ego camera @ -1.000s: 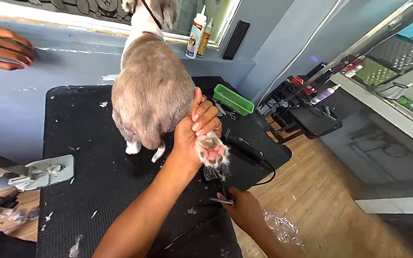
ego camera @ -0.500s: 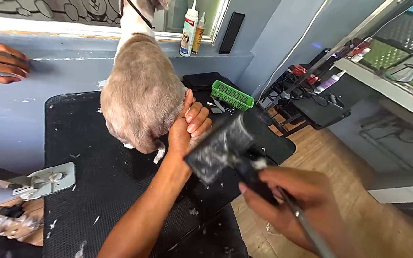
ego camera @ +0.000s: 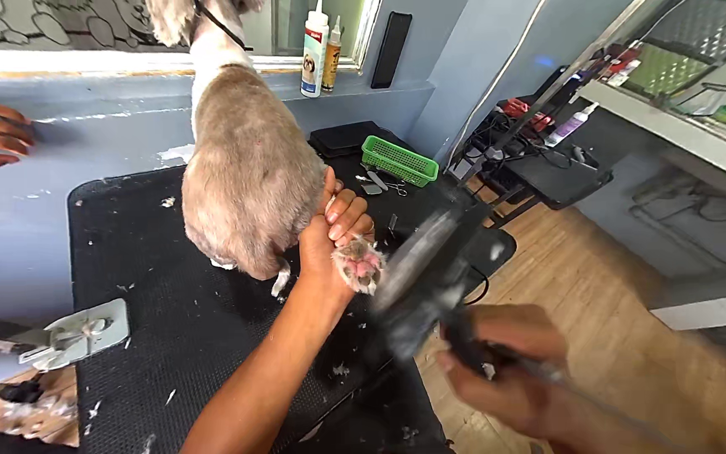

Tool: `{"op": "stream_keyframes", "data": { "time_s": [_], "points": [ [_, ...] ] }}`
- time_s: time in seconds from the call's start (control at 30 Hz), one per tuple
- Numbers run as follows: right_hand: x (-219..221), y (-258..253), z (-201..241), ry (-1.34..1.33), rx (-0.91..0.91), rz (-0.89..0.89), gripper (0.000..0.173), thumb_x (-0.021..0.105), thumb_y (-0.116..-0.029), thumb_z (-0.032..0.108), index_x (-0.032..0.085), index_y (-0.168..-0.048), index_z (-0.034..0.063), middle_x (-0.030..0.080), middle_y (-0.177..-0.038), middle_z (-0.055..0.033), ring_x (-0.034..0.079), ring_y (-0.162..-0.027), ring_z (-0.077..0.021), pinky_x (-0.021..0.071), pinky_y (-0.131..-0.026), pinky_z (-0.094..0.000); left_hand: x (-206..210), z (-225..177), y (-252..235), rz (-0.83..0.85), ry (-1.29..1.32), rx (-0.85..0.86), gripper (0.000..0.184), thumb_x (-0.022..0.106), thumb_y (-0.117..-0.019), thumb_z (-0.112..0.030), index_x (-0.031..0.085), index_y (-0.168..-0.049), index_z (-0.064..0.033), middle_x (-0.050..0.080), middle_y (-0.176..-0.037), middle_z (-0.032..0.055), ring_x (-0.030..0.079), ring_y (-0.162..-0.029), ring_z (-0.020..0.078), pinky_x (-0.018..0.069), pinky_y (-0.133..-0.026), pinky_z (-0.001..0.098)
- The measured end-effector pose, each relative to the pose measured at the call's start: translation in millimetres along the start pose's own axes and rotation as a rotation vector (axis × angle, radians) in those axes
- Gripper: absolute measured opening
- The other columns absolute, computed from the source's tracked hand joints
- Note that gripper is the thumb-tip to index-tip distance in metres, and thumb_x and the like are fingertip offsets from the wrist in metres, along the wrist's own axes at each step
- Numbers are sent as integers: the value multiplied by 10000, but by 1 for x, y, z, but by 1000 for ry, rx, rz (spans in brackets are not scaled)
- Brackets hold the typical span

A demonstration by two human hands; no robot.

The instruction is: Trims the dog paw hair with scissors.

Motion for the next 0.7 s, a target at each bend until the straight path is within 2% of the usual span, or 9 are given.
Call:
{"op": "stream_keyframes", "data": {
  "time_s": [0.07, 0.17, 0.23, 0.27, 0.33, 0.43, 0.5, 0.6, 0.7],
  "points": [
    [13, 3, -2, 41, -27, 15, 261, 761, -869, 232, 580, -716, 123, 549, -620, 51, 521, -577, 8, 429, -506, -159, 1, -3, -3, 26, -3, -37, 383, 334, -1123, -356, 542, -876, -150, 450, -577, -86, 432, -428, -3, 391, -438, 123],
    [15, -6, -5, 78, 150, -274, 224, 757, -865, 289, 616, -717, 198, 522, -580, 114, 450, -484, 43, 362, -428, -130, 5, -7, -2, 17, -37, -10, 399, 321, -1126, -345, 548, -880, -129, 449, -589, -76, 427, -435, 9, 379, -440, 129],
    [13, -4, -11, -33, 248, -408, 162, 731, -894, 293, 697, -765, 201, 616, -608, 66, 523, -471, -25, 431, -422, -181, 5, -8, -1, 14, -27, -9, 381, 336, -1123, -344, 547, -894, -124, 451, -598, -70, 430, -437, 11, 388, -439, 130],
    [12, 1, -15, -87, 237, -394, 159, 730, -899, 292, 717, -779, 189, 645, -628, 45, 561, -488, -41, 467, -437, -195, 5, -8, -1, 25, -14, -10, 366, 336, -1124, -336, 542, -908, -123, 449, -605, -70, 429, -442, 9, 389, -443, 127],
    [18, 13, -21, -103, 125, -204, 223, 741, -891, 308, 651, -743, 167, 587, -607, 70, 521, -512, 19, 426, -455, -153, 4, -9, -2, 56, 21, -16, 311, 344, -1122, -291, 542, -948, -125, 461, -627, -73, 434, -458, -4, 389, -454, 114],
    [40, 24, -26, -170, -3, 28, 310, 753, -897, 253, 546, -725, 99, 493, -600, 36, 467, -559, 14, 372, -505, -152, 3, -8, -2, 81, 46, -24, 305, 328, -1122, -266, 542, -955, -127, 464, -622, -77, 443, -464, -4, 390, -462, 117],
    [49, 33, -42, -180, 159, -113, 284, 731, -916, 289, 598, -726, 124, 520, -583, 70, 464, -518, 45, 371, -470, -128, 2, -9, -1, 82, 40, -21, 283, 338, -1114, -238, 541, -955, -120, 464, -628, -73, 439, -464, -8, 383, -457, 113],
    [50, 46, -82, -49, 646, -333, 215, 694, -886, 310, 666, -727, 168, 580, -562, 55, 533, -463, -50, 451, -434, -227, 2, -10, 0, 86, 21, -28, 290, 348, -1114, -234, 546, -939, -114, 467, -637, -65, 443, -468, 1, 391, -460, 121],
    [50, 59, -127, 102, 982, -178, 373, 715, -926, 368, 572, -688, 119, 472, -540, -4, 463, -470, -143, 398, -471, -345, 4, -11, -3, 95, 21, -26, 271, 336, -1108, -207, 536, -955, -107, 459, -637, -63, 438, -464, -1, 386, -454, 117]
  ]
}}
Point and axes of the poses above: each hand's wrist, its own y-axis away from the middle knuckle, its own x-axis out of the palm, z = x × y, the point moved 5 cm from there along -y, towards the middle knuckle
